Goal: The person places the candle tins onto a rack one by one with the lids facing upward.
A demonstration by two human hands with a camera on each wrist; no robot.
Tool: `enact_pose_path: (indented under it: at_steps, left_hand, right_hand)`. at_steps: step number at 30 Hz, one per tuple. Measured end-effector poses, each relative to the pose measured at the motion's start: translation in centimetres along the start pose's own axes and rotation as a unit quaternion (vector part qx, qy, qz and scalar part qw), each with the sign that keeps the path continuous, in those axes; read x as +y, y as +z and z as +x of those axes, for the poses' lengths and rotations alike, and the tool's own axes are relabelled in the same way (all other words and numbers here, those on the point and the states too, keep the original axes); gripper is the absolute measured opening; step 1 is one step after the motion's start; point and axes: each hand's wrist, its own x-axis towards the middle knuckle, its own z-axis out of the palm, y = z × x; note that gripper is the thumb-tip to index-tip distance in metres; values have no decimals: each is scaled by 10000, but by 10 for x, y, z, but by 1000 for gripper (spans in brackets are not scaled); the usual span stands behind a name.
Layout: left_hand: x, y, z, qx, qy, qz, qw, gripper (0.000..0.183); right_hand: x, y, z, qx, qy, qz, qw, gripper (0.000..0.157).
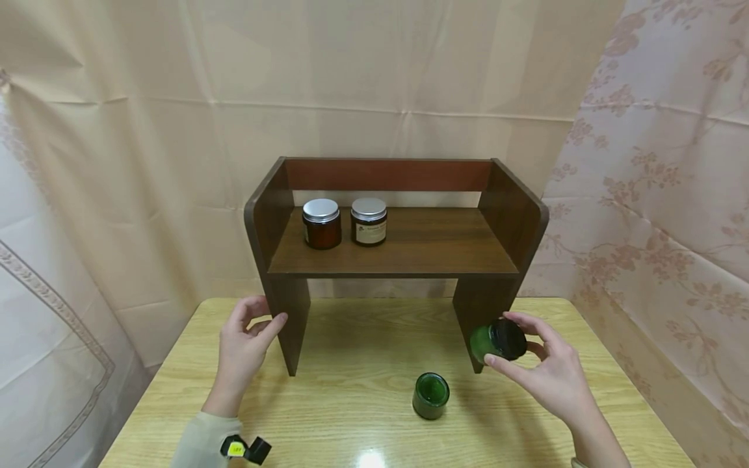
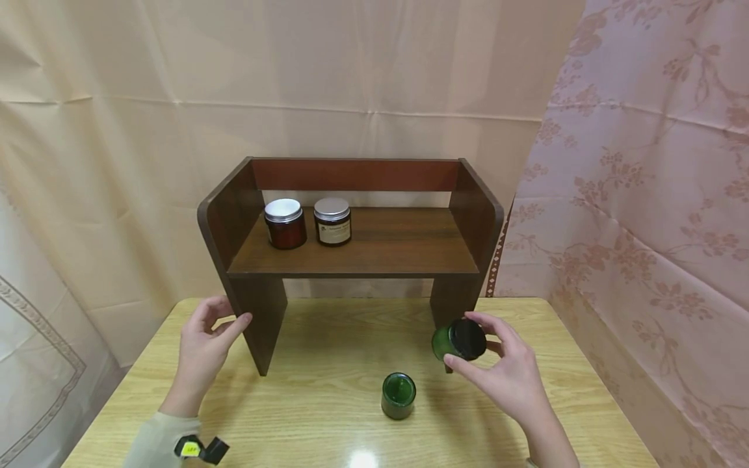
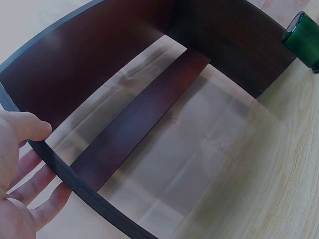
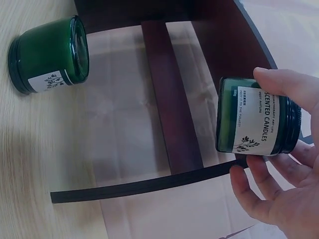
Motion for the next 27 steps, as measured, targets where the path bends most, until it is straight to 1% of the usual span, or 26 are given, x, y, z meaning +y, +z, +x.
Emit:
enact_pose_path:
  at_steps: [8,16,27]
  left_hand:
    - [-1,-1,0,-1,-4,26,10000,34]
    - [-1,0,0,0,-30,18,10000,34]
    - [-1,0,0,4,-24,32,10000,35]
  right_hand:
    - [-2,0,1,-6,-164,70,9998,80]
    - [-3,-1,1,-66,-47,-59,9999,77]
    - [-7,-2,4,-66,-124,-151,9998,80]
